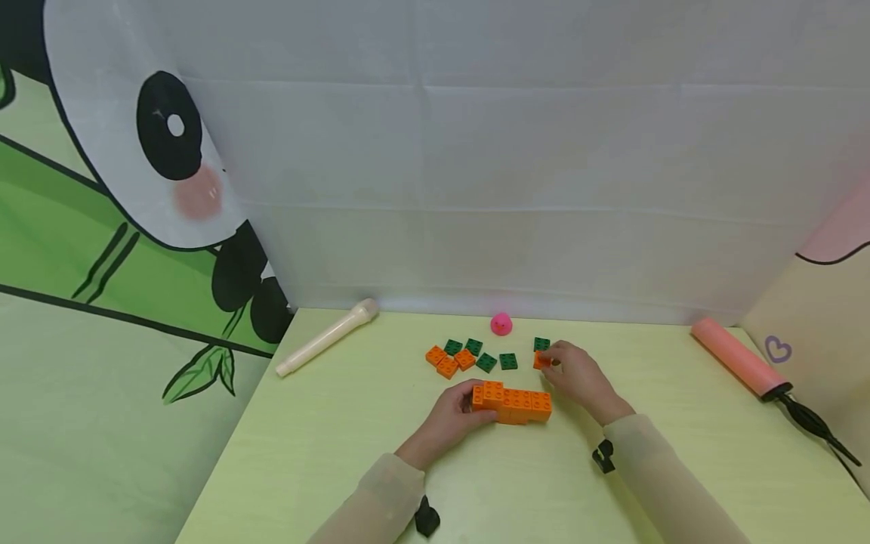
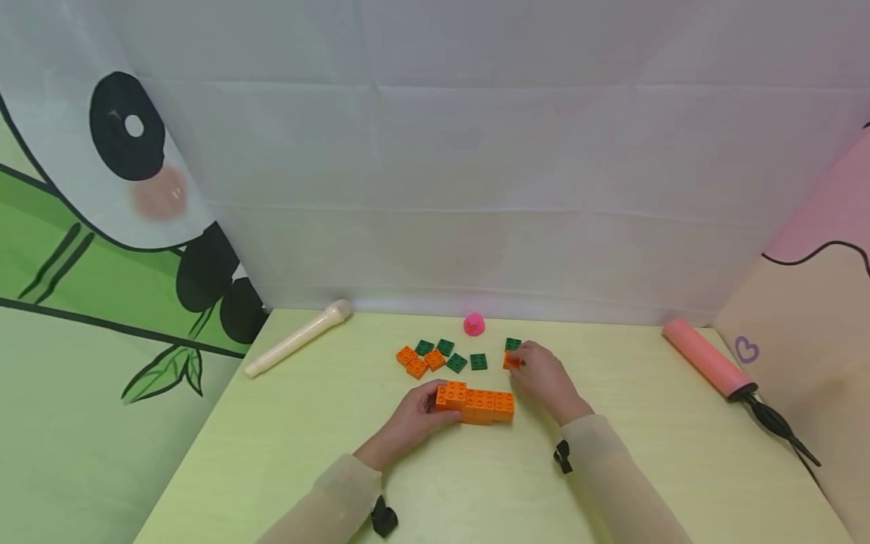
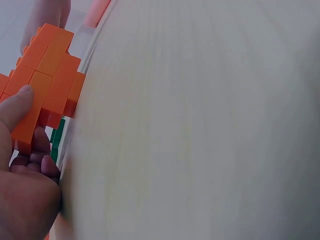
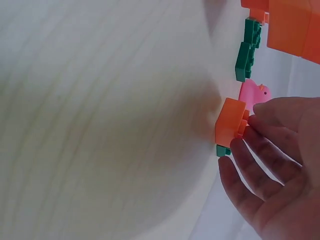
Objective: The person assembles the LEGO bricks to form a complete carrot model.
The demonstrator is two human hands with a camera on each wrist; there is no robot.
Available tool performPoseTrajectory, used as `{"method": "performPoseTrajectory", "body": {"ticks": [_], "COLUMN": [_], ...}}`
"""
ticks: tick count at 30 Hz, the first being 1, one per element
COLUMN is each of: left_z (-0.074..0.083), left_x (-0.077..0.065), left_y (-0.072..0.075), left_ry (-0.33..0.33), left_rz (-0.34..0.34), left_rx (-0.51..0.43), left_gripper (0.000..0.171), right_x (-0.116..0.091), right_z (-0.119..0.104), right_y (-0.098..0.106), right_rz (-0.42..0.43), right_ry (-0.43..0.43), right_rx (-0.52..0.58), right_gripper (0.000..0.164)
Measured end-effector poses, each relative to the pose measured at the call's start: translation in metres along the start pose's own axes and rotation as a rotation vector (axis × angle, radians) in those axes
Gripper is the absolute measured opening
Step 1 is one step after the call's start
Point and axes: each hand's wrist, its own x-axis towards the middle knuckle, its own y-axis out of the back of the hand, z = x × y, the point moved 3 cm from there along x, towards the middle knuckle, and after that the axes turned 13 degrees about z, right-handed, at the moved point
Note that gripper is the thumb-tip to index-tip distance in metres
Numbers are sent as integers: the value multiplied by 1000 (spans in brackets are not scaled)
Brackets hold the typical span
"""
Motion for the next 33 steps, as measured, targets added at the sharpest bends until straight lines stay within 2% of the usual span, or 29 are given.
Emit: {"method": "performPoseTrajectory", "body": {"ticks": [6, 14, 23, 28, 33], "left_z": [0, -2, -1, -1, -1], "left_x": [0, 0, -1, -2, -1], "left_y": [0, 0, 0, 0, 0], "left_ry": [16, 31, 34, 39, 45], "left_rz": [1, 4, 3, 5, 4], "left_rx": [0, -10, -25, -21, -19], "left_gripper": [41, 41, 40, 40, 40], "right_x": [-1, 0, 1, 0, -2], "right_z": [-1, 1, 5, 3, 2], "right_y": [2, 1, -7, -7, -2], "right_rz": [19, 63, -11, -18, -18], "right_ry": [30, -28, -99, -109, -120], "right_rx": [-6, -23, -27, -31, 11], "right_gripper": [22, 38, 40, 40, 39]}}
